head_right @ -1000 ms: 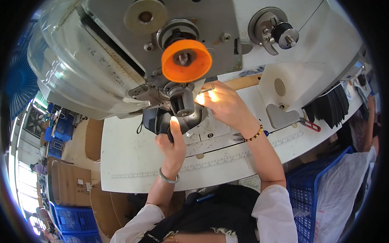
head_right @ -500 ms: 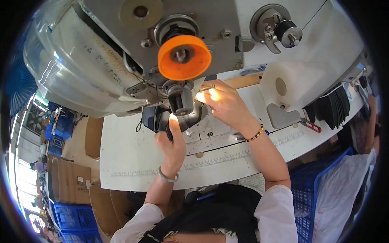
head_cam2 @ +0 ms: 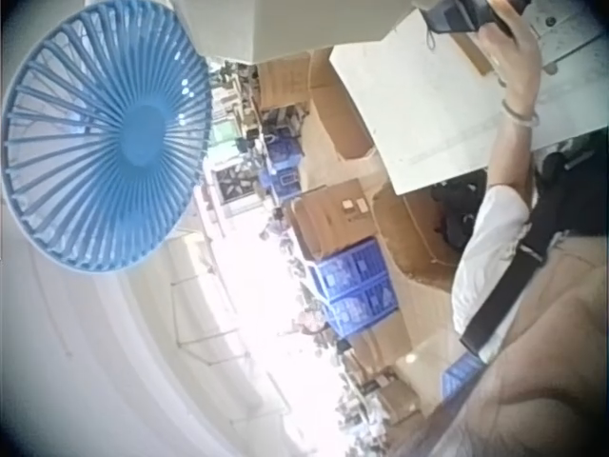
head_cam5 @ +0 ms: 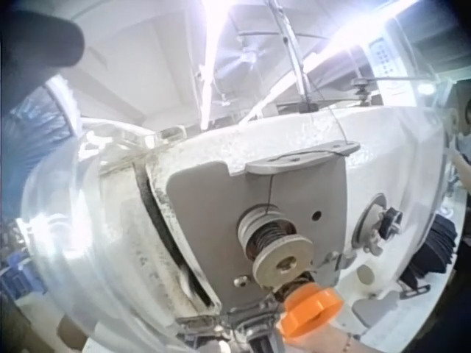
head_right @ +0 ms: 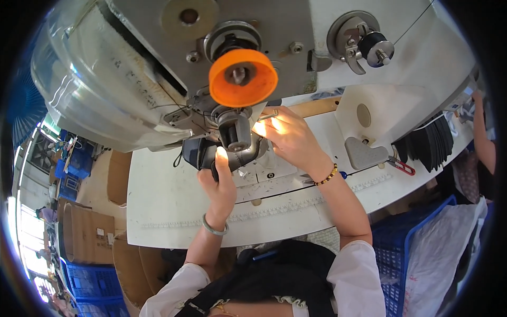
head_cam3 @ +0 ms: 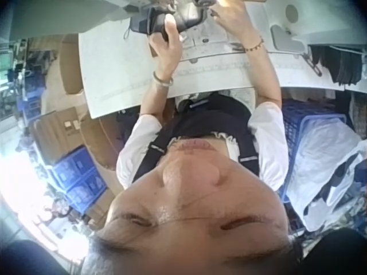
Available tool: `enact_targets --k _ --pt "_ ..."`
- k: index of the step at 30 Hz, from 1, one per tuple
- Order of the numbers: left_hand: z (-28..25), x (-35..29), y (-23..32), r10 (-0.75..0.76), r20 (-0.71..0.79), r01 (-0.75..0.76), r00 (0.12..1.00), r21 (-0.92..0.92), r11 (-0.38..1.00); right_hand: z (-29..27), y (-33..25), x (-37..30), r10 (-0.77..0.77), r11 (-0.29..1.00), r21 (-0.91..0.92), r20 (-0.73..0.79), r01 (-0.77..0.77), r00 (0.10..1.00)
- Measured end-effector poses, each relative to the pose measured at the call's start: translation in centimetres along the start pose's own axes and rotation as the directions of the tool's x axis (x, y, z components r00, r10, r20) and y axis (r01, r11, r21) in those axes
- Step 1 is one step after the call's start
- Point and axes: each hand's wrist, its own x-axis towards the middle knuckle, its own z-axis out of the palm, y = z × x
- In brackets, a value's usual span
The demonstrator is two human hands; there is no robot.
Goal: Stitching components of a black shoe upper using an industrial sewing machine.
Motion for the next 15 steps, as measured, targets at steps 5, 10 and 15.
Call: enact_targets --k 5,10,15 --pt "-0.2 -0.1 -0.5 -0.036 0.024 0.037 0.999 -0.013 0.999 0.2 -0.1 0.1 -0.002 1.000 0.008 -0.032 0.003 0.999" --pt "-0.4 -0.3 -0.2 -0.112 0.045 0.114 0.993 -0.057 0.992 0.7 -0.1 -0.5 0.028 1.000 -0.009 -0.036 -0.028 0.999" --pt "-0.3 -0.1 -0.1 -0.193 0.027 0.194 0.981 -0.054 0.979 1.3 -0.2 -1.4 -0.134 0.984 -0.111 0.031 0.136 0.991"
